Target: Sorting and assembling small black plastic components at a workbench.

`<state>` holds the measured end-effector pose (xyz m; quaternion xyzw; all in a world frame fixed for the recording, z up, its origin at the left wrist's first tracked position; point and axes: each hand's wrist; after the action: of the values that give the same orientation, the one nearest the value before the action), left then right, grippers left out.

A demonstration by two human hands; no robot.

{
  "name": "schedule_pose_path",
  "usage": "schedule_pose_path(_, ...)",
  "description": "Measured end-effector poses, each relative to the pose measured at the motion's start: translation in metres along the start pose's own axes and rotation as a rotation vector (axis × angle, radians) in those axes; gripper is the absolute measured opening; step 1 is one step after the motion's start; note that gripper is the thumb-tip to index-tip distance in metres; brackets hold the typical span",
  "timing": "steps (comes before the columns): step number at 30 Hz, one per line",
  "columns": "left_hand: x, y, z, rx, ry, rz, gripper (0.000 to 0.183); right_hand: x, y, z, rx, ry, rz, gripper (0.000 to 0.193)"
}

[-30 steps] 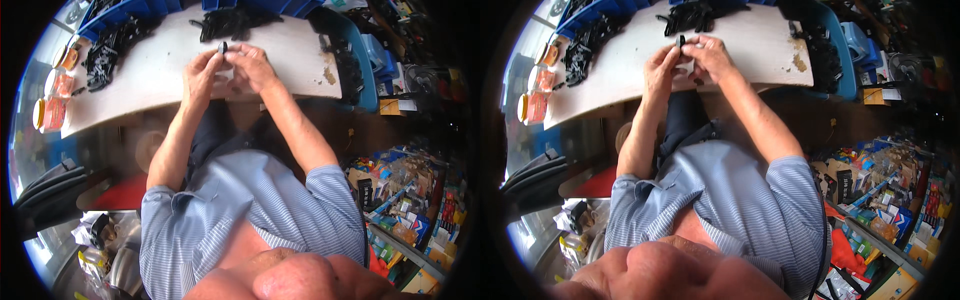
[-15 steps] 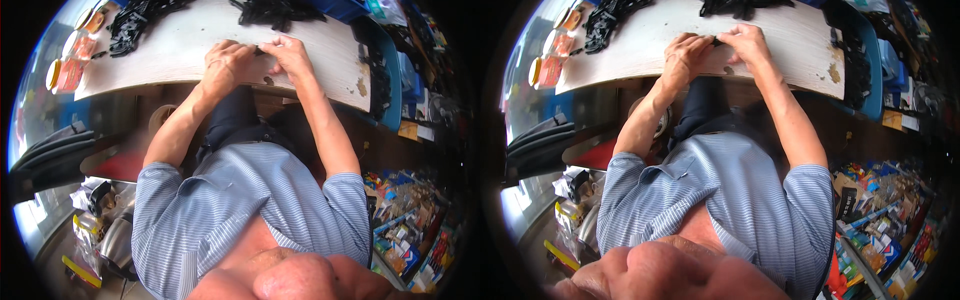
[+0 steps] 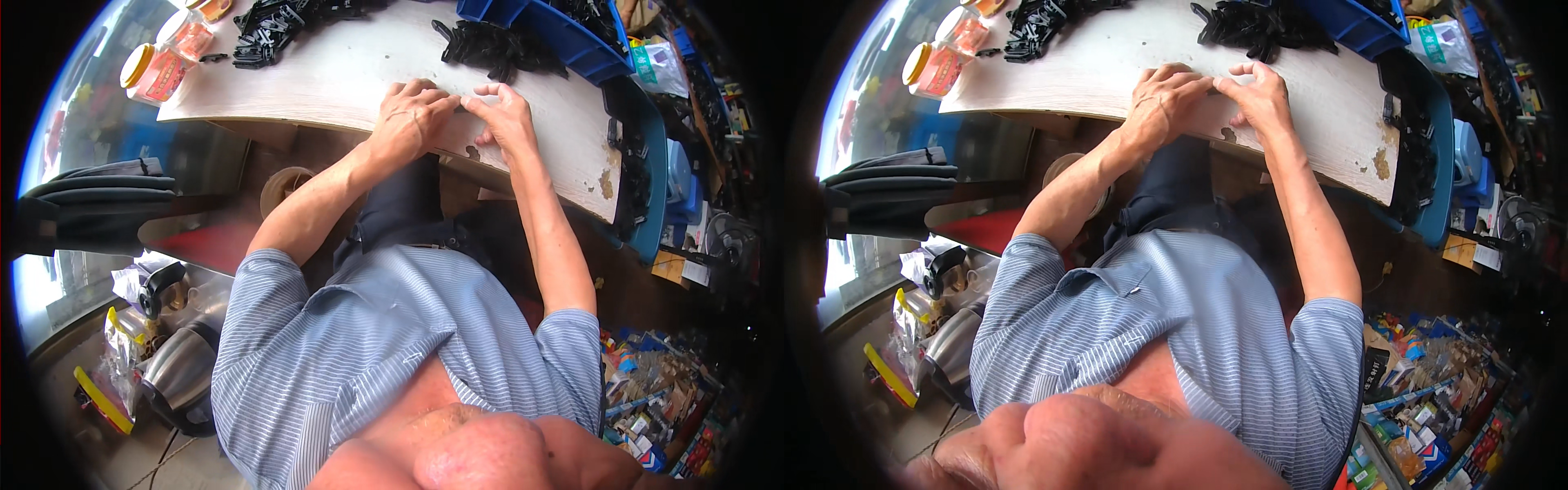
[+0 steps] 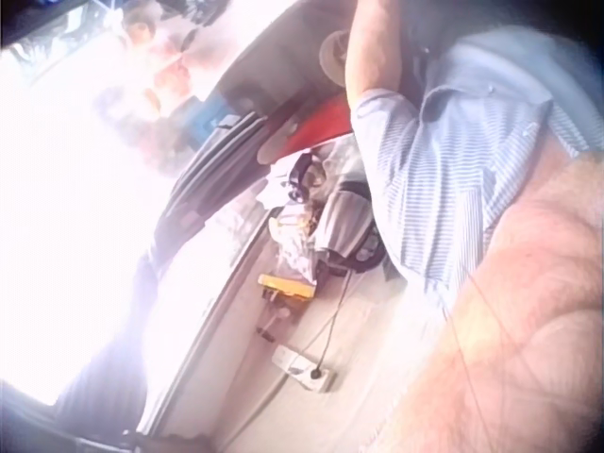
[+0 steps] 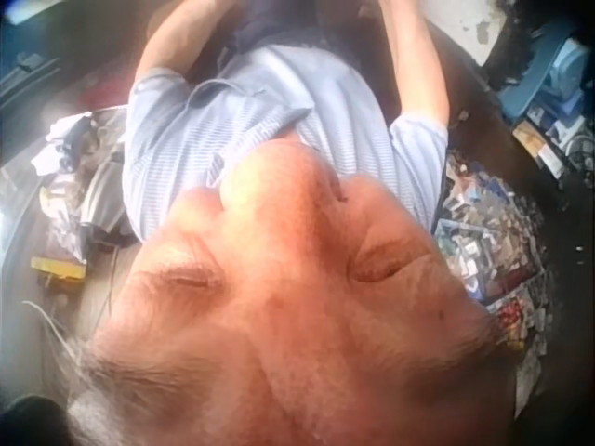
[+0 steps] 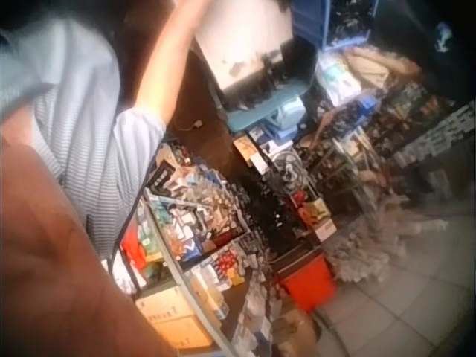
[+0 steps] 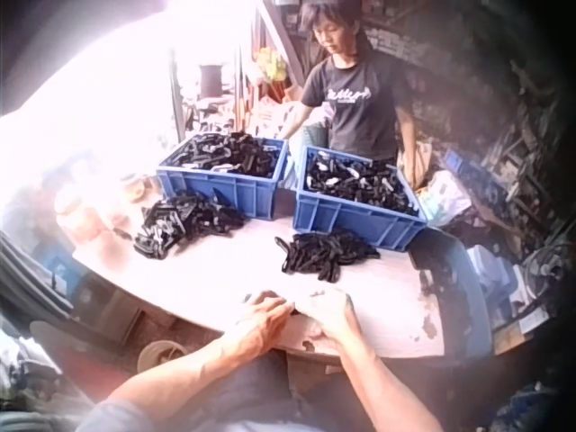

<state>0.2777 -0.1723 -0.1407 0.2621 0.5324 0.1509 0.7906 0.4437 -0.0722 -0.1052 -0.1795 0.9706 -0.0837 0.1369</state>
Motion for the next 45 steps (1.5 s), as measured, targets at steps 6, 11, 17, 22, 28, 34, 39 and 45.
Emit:
schedule_pose_path(6,-0.012,0.034,-0.052,-0.136,0.005,0.386,0.041,-0.005,0.005,-0.004,-0.005,-0.334,-0.16,0.039)
schedule_pose_path(11,-0.026,0.059,-0.155,-0.33,0.511,0.239,0.042,0.002,0.004,-0.009,0.014,-0.377,-0.097,0.036)
schedule_pose_path(17,-0.034,0.048,-0.189,-0.21,0.477,0.254,0.026,-0.011,0.003,0.007,0.06,0.03,-0.059,0.026)
schedule_pose_path(22,-0.038,0.047,-0.164,-0.045,0.378,0.351,0.017,-0.039,-0.006,0.006,0.11,0.243,-0.001,0.026)
schedule_pose_path(28,-0.046,0.025,-0.1,0.121,0.268,-0.076,0.029,-0.132,0.009,0.019,0.168,0.303,0.349,0.028)
schedule_pose_path(34,-0.027,0.027,-0.052,0.076,0.057,-0.071,0.02,-0.222,0.043,0.025,0.203,0.336,0.888,0.026)
schedule_pose_path(39,-0.004,0.024,-0.03,0.066,-0.012,-0.045,0.018,-0.201,0.051,0.018,0.123,0.235,0.8,0.03)
schedule_pose_path(45,0.001,0.029,-0.024,0.034,-0.066,-0.025,0.023,-0.152,0.082,0.006,0.151,0.026,0.472,0.057)
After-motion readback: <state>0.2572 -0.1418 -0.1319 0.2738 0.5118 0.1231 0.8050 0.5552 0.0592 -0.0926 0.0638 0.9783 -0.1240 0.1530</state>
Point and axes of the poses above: each hand's wrist, its own y-axis towards the middle knuckle, its own x-axis out of the palm, z = x × y, and after that the axes turned 3 degrees about z, right-handed
